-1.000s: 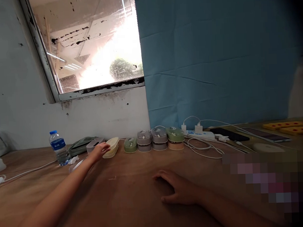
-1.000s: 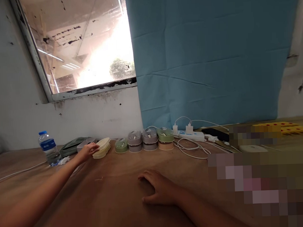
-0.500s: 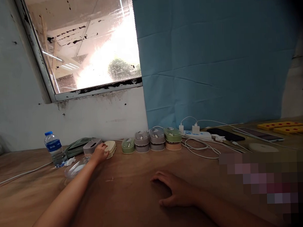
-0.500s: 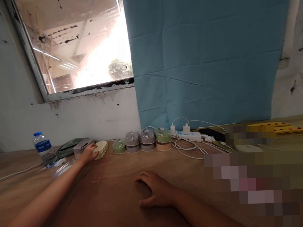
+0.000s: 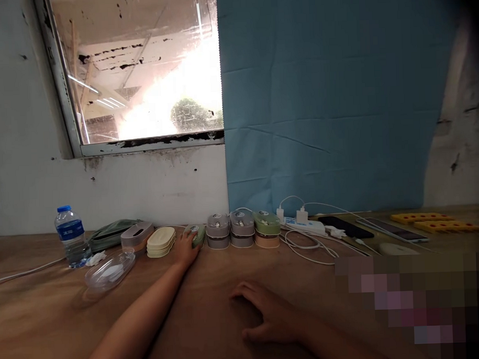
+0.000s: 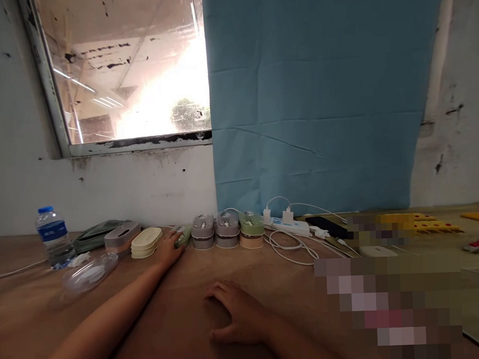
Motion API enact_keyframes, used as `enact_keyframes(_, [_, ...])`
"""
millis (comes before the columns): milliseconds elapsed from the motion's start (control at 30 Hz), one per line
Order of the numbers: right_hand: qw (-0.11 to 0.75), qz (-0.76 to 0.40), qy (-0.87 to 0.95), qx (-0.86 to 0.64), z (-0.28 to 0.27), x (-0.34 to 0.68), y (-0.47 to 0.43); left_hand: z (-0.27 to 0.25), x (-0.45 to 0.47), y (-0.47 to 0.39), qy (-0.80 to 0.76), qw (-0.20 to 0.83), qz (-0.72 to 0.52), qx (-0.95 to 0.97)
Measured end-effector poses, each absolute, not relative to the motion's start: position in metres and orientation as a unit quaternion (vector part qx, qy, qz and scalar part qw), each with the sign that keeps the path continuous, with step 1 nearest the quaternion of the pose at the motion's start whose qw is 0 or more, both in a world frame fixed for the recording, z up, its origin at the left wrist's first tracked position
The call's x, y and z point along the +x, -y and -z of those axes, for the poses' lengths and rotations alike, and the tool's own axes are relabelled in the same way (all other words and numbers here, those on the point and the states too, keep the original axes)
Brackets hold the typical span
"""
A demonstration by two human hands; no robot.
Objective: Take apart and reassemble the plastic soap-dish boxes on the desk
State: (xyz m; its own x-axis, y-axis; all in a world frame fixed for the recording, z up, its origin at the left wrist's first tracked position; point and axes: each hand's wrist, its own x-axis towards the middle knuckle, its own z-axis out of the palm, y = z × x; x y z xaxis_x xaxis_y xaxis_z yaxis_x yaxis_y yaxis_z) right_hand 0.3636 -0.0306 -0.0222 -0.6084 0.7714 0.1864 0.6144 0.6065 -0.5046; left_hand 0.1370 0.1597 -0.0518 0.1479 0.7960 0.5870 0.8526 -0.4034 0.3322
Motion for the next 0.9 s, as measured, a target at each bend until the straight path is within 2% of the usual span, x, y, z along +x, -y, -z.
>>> enact_keyframes(200, [0.199,-0.188,0.874,-0.401,0.022,0.361,0.032,0.045,0.096,-0.101,0.504,0.013,0.399,-0.766])
enact_keyframes(333, [0.286,-0.125,0.851,-0.422,0.028,0.362,0.03,0.037,0.072,-0.047,0.373,-0.13,0.438,-0.808])
enact_keyframes(467, [0.35,-0.11,0.827,-0.427,0.034,0.367,0.025,0.027,0.067,-0.015,0.224,-0.288,0.372,-0.854])
enact_keyframes(633, [0.321,-0.141,0.847,-0.399,0.035,0.368,0.024,0.03,0.075,-0.01,0.149,-0.382,0.352,-0.841])
enact_keyframes(900, [0.234,-0.23,0.855,-0.401,0.034,0.365,0.029,0.037,0.079,-0.011,0.212,-0.47,0.391,-0.762])
